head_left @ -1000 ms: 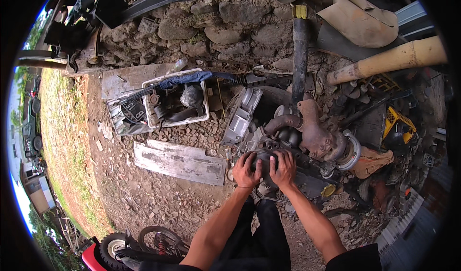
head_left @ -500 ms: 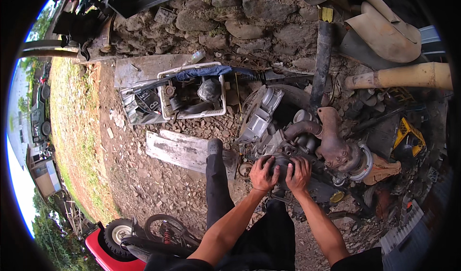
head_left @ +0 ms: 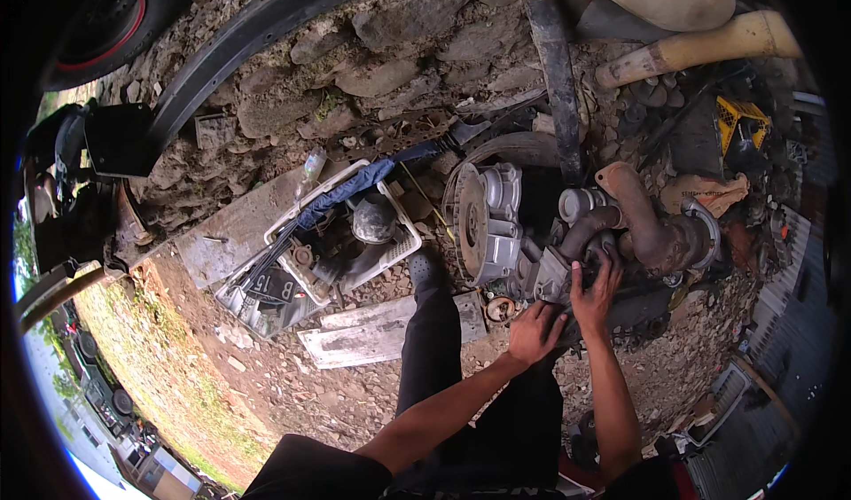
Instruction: The person picks up a metal engine cover and uses a wrench to tighten bolts on it. They then place the cover onto an engine block and continue tightening the bolts to secure it in place.
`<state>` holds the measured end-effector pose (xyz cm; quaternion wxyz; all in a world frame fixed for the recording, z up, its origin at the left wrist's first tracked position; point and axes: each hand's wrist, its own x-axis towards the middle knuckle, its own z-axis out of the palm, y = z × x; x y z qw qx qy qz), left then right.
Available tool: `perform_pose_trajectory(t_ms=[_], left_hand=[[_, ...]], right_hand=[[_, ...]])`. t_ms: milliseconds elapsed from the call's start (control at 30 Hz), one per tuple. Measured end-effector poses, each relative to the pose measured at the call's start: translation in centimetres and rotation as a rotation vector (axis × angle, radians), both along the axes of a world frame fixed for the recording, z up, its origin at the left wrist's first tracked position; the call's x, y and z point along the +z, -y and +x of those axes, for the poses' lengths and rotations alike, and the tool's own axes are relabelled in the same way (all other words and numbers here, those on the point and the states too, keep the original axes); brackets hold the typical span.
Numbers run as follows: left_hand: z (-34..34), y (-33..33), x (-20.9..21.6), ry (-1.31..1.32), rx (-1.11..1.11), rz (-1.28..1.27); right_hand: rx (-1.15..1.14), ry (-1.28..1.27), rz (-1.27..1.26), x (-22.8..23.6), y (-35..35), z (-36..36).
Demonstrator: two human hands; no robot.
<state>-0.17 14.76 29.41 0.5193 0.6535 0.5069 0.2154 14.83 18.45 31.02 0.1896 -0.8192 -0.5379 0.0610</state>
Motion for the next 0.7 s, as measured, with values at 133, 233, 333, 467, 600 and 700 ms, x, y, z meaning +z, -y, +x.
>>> perform_pose_trajectory(t_ms=[133,233,333,467,600,700], left_hand=[[-2.5,-8.7,-2.5,0.064,-0.011,0.191],[1.0,-17.2,-6.4,-0.002,0.042,0.279],[3.8,-22.0,-13.4,-0.419,-0.064,0.357],[5.1,-21.2,-19.0,-0.654,-0.14,0.48],[5.8,-22.7,-16.4,-0.668,-0.251,0.135],[7.5,-28.8,-16.7,-0.558,-0.215,0.024]], right_hand=[[0.324,0.064,-0.207,-2.4,-5.1,1.3],[0.228,-0.075,-0.261,-3.4,-5.1,2.3],[0.222,-0.087,-0.356,-2.4,-6.2,1.5],[0.226,-0.132,-0.367,-3.3,-6.7,1.9],[0.222,-0.173,-0.391,-3.5,-6.4,1.9],[0.221,-0.151,-0.484,-2.8,-6.3,2.9]])
